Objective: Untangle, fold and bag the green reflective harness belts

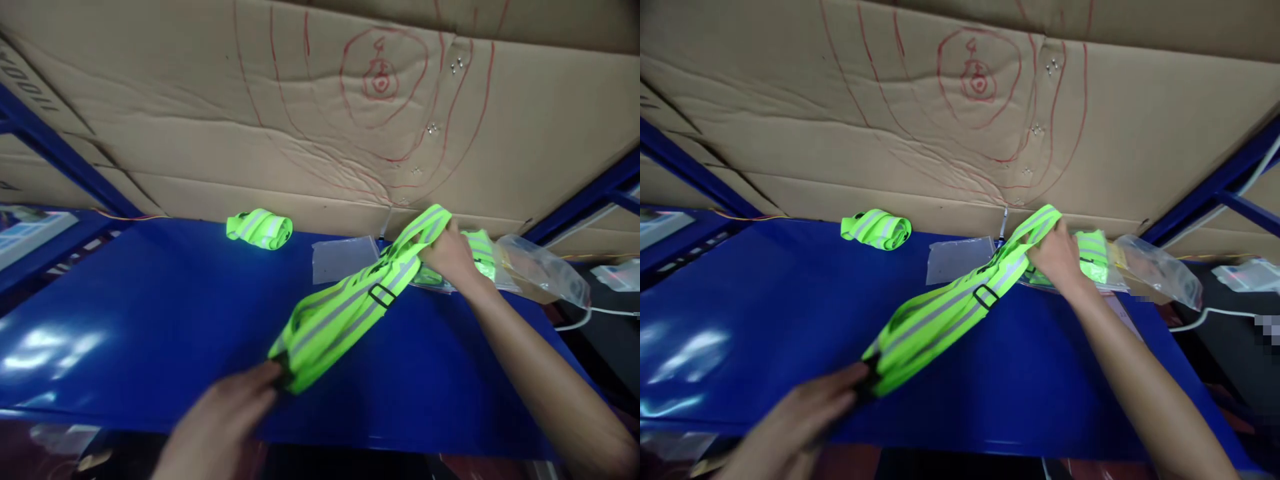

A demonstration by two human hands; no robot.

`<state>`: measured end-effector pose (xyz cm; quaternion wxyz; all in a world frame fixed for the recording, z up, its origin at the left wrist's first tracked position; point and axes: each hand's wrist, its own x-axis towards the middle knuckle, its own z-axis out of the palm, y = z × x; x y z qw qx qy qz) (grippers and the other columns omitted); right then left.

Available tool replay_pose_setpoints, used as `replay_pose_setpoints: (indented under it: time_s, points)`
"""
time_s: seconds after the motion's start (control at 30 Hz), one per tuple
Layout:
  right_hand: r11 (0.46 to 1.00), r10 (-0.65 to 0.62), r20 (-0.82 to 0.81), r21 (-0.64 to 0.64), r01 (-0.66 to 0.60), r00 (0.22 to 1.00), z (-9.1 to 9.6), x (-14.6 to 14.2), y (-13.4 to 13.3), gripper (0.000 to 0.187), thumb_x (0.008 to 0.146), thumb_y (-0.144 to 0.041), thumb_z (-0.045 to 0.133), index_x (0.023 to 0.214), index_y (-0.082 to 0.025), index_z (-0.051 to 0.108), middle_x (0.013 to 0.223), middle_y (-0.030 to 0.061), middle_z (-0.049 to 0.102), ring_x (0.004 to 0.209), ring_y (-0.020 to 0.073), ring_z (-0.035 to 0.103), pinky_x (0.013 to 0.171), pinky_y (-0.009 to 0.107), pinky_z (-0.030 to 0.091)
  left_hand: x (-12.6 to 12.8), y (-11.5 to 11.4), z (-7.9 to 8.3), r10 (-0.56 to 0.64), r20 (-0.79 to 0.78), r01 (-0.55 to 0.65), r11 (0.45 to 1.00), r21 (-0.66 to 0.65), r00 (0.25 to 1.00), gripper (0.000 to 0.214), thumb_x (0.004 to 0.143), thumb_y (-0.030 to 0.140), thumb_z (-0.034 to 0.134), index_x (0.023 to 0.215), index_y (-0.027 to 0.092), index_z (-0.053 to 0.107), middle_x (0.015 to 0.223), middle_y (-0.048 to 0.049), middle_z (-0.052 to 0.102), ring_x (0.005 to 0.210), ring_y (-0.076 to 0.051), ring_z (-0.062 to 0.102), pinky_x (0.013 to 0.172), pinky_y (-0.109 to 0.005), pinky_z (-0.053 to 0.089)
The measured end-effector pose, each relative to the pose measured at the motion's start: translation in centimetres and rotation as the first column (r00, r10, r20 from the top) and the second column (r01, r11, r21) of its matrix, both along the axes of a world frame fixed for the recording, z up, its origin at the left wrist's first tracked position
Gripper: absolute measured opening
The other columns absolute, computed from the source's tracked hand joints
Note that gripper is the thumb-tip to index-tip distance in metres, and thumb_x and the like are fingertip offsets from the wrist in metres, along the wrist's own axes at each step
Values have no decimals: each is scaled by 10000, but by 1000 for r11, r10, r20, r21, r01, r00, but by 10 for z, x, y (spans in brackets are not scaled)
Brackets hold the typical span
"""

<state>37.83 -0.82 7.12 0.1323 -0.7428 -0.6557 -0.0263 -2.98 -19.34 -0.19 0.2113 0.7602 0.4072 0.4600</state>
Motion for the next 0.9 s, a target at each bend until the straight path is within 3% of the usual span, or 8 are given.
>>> replay_pose_setpoints:
  time_s: [0.1, 0.2, 0.37, 0.5, 0.73, 0.77, 0.83, 0.9]
  points:
    - [996, 13, -55, -91, -18, 998, -2, -10, 22, 519, 926, -360, 582, 1395, -137, 597, 1398, 251, 593, 1192, 403, 643, 960, 517, 513, 21, -13, -2, -338, -455, 382, 924, 4, 824, 1018, 682, 250, 711, 1590, 516, 335, 1227, -84, 754, 962, -439, 770, 664, -520, 719]
    - [985, -16, -117, -172, -4, 993, -9, -19, 39, 440, 955, -304, 609, 1345, -101, 617, 1299, 257, 666, 1166, 391, 665, 968, 512, 520, 32, -20, -9, -407, -562, 475, 880, -29, 720, 1118, 698, 240, 688, 1657, 424, 143, 1301, -124, 710, 1036, -430, 755, 689, -524, 721]
    - [956, -30, -276, -290, -53, 961, -17, -39, 61, 382, 1013, -393, 670, 1322, -171, 637, 1319, 111, 663, 1128, 254, 683, 951, 467, 594, 46, -38, -42, -349, -612, 500, 861, 89, 710, 933, 731, 284, 673, 1604, 462, 398, 1200, -137, 771, 963, -393, 782, 606, -503, 708]
    - [955, -15, -345, -284, -89, 939, -10, -50, 63, 339, 1030, -384, 646, 1293, -170, 652, 1273, 100, 684, 1079, 232, 697, 916, 442, 607, 62, -47, -60, -306, -500, 394, 916, 79, 810, 1082, 771, 374, 713, 1688, 331, 141, 1037, -238, 784, 860, -470, 770, 633, -637, 683]
    - [986, 162, -147, 52, -156, 976, 13, -67, -21, 311, 1053, -325, 486, 1057, -156, 747, 1051, 171, 769, 1082, 370, 709, 938, 474, 506, 79, -61, -81, -81, -449, 190, 960, 204, 890, 1071, 729, 445, 730, 1677, 264, 267, 876, -281, 735, 795, -479, 747, 623, -665, 648]
    - [931, 365, -119, 75, -358, 923, 9, -76, -37, 262, 1037, -283, 507, 1098, -193, 745, 1062, 132, 776, 1028, 319, 724, 914, 438, 515, 80, -63, -82, -46, -457, 184, 947, 264, 888, 991, 735, 430, 720, 1647, 256, 372, 843, -271, 721, 774, -454, 744, 622, -638, 651]
    - [579, 796, -169, -64, -813, 581, -6, -98, -61, 249, 1013, -219, 561, 1194, -241, 730, 1126, 78, 777, 985, 233, 729, 923, 383, 521, 84, -67, -82, 75, -452, 127, 908, 400, 889, 771, 756, 351, 695, 1518, 287, 593, 833, -216, 703, 774, -378, 744, 689, -574, 665]
    - [289, 916, -236, -167, -943, 323, -26, -116, -74, 284, 981, -174, 638, 1248, -233, 713, 1188, 76, 766, 1077, 225, 715, 992, 386, 503, 88, -70, -78, 195, -422, 39, 874, 485, 886, 558, 800, 276, 660, 1353, 316, 729, 908, -144, 690, 854, -297, 740, 849, -528, 658]
